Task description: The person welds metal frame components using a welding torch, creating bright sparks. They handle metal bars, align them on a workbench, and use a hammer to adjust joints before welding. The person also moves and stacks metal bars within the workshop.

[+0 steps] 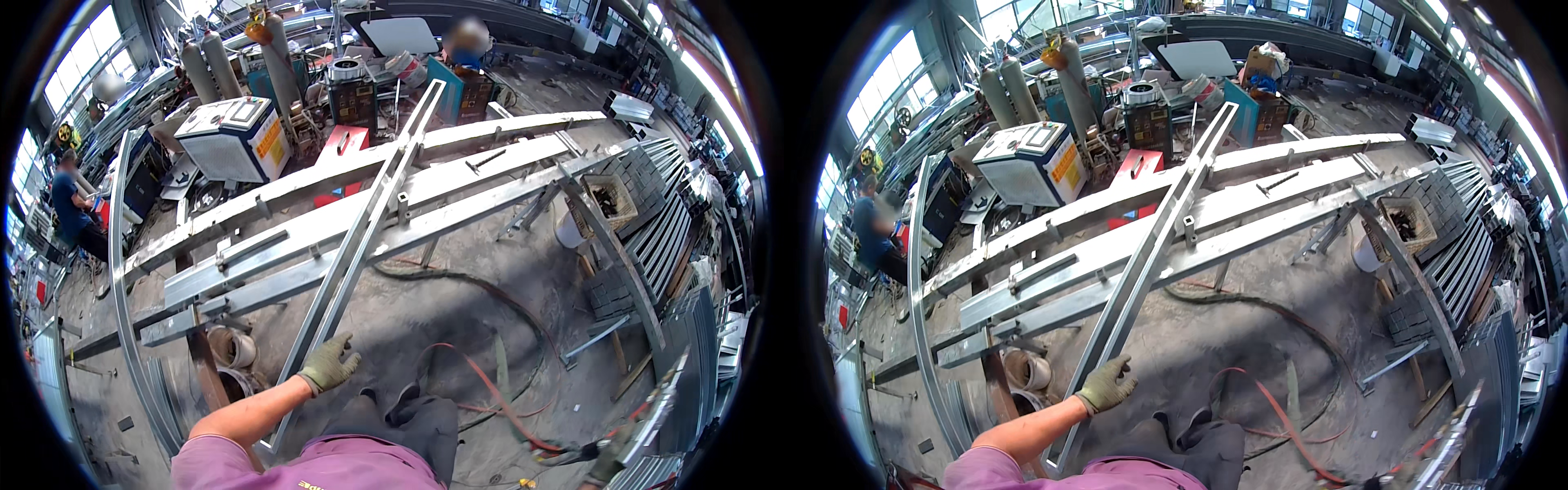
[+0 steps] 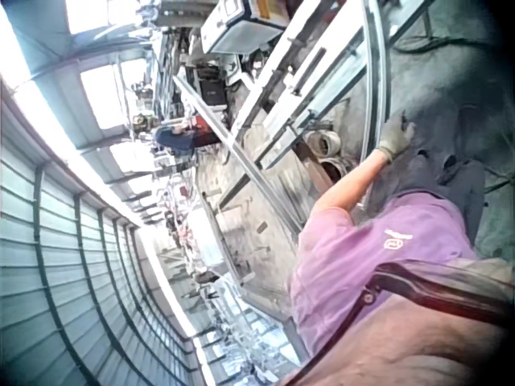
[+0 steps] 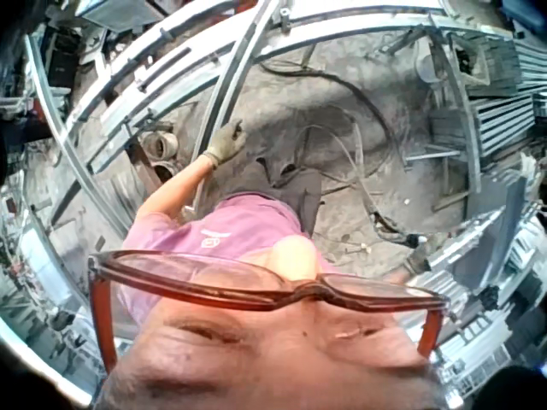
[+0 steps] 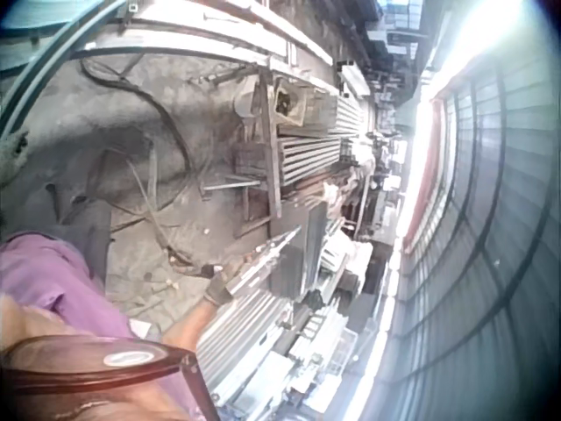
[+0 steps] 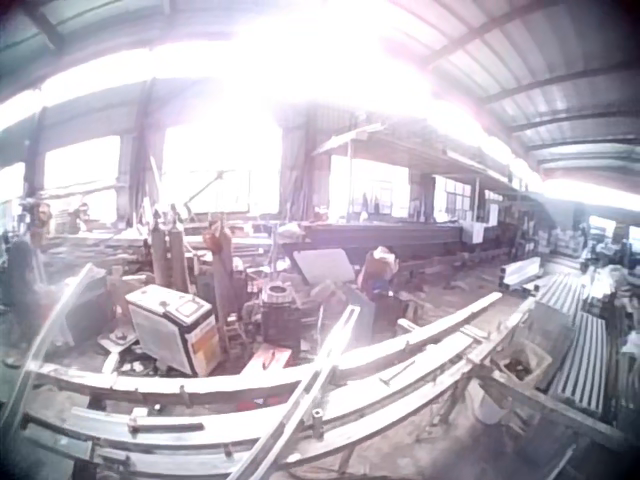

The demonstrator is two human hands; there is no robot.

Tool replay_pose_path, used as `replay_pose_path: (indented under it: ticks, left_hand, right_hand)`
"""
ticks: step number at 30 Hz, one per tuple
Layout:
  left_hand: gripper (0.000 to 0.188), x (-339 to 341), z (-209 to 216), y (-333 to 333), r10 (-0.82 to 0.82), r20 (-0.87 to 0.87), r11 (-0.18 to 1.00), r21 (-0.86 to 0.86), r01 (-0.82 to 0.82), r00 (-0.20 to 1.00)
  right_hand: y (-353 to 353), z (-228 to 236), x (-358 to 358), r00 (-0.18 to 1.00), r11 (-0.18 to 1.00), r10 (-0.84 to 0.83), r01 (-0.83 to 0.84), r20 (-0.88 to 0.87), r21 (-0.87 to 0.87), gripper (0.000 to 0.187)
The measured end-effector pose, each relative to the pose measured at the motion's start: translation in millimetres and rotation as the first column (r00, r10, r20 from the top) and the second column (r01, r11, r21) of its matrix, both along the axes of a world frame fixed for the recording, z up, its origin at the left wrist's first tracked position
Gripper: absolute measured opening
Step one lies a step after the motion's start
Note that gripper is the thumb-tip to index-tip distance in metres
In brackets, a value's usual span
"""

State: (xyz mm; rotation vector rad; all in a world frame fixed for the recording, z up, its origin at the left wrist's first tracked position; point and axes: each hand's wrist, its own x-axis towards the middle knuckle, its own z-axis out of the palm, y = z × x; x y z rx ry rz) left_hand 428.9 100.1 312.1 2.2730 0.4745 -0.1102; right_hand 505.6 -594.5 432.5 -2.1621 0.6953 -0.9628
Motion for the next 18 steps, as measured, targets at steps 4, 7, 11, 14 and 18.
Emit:
replay_pose_path:
  ticks: [4,7,11,14,18]
  left_hand:
    - [0.063,84,-10,42,-0.021,0.127,0.987,0.161,0.0,0.992]
    - [0.065,132,-15,52,0.041,0.145,0.981,0.184,-0.068,0.989]
    - [0.067,176,20,53,0.202,0.018,0.961,0.188,-0.202,0.979]
    - [0.069,217,-5,64,0.225,0.007,0.953,0.205,-0.221,0.974]
    - [0.069,318,-22,81,0.249,0.058,0.946,0.2,-0.255,0.967]
  right_hand:
    - [64,-82,51,0.97,0.98,0.171,-0.15,-0.171,0.129,0.032]
    - [105,-131,91,0.908,0.939,0.326,-0.279,-0.262,0.2,0.032]
    - [163,-147,147,0.798,0.85,0.521,-0.455,-0.302,0.266,0.033]
    - [202,-145,174,0.7,0.768,0.64,-0.591,-0.317,0.245,0.033]
    - [224,-131,207,0.562,0.683,0.689,-0.714,-0.457,0.153,0.031]
